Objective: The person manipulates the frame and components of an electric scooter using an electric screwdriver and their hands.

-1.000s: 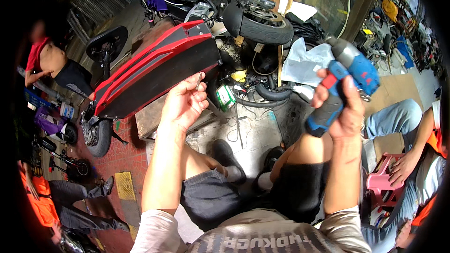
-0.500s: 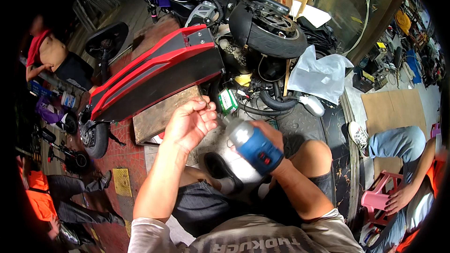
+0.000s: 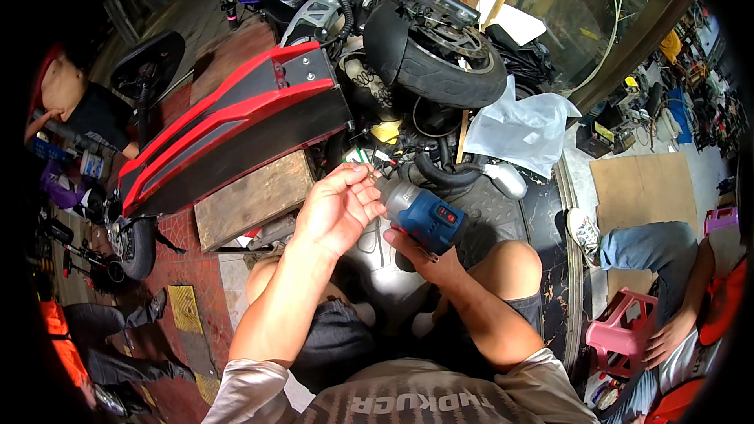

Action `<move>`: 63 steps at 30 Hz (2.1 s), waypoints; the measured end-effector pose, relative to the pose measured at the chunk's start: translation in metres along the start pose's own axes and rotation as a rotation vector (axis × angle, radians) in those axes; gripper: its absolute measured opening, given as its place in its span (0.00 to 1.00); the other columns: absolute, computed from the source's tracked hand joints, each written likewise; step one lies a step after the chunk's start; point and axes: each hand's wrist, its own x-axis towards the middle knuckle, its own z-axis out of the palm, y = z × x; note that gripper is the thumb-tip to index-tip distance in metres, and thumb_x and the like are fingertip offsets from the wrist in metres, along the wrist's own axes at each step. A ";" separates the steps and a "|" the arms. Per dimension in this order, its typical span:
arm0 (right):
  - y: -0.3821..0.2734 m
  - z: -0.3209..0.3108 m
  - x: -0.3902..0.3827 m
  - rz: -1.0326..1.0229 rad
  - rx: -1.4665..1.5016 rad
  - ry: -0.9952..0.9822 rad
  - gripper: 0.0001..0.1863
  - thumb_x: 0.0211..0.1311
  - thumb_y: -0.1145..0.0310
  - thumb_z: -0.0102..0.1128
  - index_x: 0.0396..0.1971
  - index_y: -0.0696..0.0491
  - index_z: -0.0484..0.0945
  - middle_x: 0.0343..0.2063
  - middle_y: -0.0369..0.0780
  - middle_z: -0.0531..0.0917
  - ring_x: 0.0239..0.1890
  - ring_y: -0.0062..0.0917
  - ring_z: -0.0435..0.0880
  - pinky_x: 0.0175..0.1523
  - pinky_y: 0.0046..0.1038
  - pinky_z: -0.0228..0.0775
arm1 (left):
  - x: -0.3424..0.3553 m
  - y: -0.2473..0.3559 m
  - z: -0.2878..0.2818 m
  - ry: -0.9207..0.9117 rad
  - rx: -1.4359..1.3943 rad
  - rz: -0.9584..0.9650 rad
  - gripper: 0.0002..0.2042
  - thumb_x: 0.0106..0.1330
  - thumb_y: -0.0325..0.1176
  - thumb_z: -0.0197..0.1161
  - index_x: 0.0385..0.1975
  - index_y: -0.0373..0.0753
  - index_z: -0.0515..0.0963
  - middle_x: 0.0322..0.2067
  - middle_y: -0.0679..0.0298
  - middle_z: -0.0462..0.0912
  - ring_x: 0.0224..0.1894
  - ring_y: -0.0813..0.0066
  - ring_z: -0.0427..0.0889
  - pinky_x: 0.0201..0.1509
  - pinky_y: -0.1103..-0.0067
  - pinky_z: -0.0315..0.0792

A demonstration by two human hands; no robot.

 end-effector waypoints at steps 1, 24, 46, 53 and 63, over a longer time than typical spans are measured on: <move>0.001 0.001 0.002 0.017 0.013 0.004 0.15 0.62 0.70 0.79 0.46 0.54 0.84 0.38 0.33 0.87 0.40 0.16 0.84 0.46 0.23 0.77 | 0.002 0.000 0.001 0.011 0.001 0.007 0.03 0.75 0.29 0.61 0.41 0.39 0.79 0.35 0.61 0.88 0.34 0.69 0.88 0.38 0.67 0.84; 0.011 -0.011 0.069 -0.207 -0.708 -0.395 0.40 0.49 0.72 0.75 0.63 0.55 0.65 0.44 0.52 0.83 0.49 0.53 0.82 0.56 0.50 0.73 | 0.054 0.035 -0.047 0.251 0.293 -0.188 0.04 0.69 0.27 0.58 0.32 0.39 0.78 0.33 0.56 0.89 0.27 0.73 0.86 0.37 0.75 0.84; 0.032 -0.030 0.134 -0.400 -1.076 -0.331 0.21 0.49 0.75 0.68 0.46 0.48 0.76 0.34 0.41 0.87 0.44 0.38 0.85 0.50 0.40 0.68 | 0.097 0.036 -0.055 0.300 0.476 -0.052 0.04 0.72 0.27 0.59 0.39 0.37 0.80 0.40 0.58 0.90 0.35 0.79 0.87 0.43 0.77 0.84; 0.034 -0.029 0.140 -0.348 -1.071 -0.350 0.25 0.47 0.73 0.73 0.48 0.49 0.77 0.36 0.42 0.87 0.47 0.39 0.84 0.52 0.40 0.69 | 0.099 0.038 -0.054 0.287 0.493 -0.037 0.03 0.72 0.27 0.61 0.39 0.39 0.82 0.40 0.61 0.90 0.31 0.85 0.81 0.39 0.81 0.80; 0.029 -0.024 0.140 -0.337 -1.024 -0.343 0.24 0.51 0.73 0.69 0.51 0.50 0.79 0.37 0.41 0.88 0.45 0.38 0.86 0.49 0.39 0.67 | 0.097 0.037 -0.046 0.290 0.477 0.012 0.05 0.73 0.30 0.63 0.40 0.36 0.84 0.38 0.63 0.90 0.32 0.85 0.82 0.36 0.81 0.78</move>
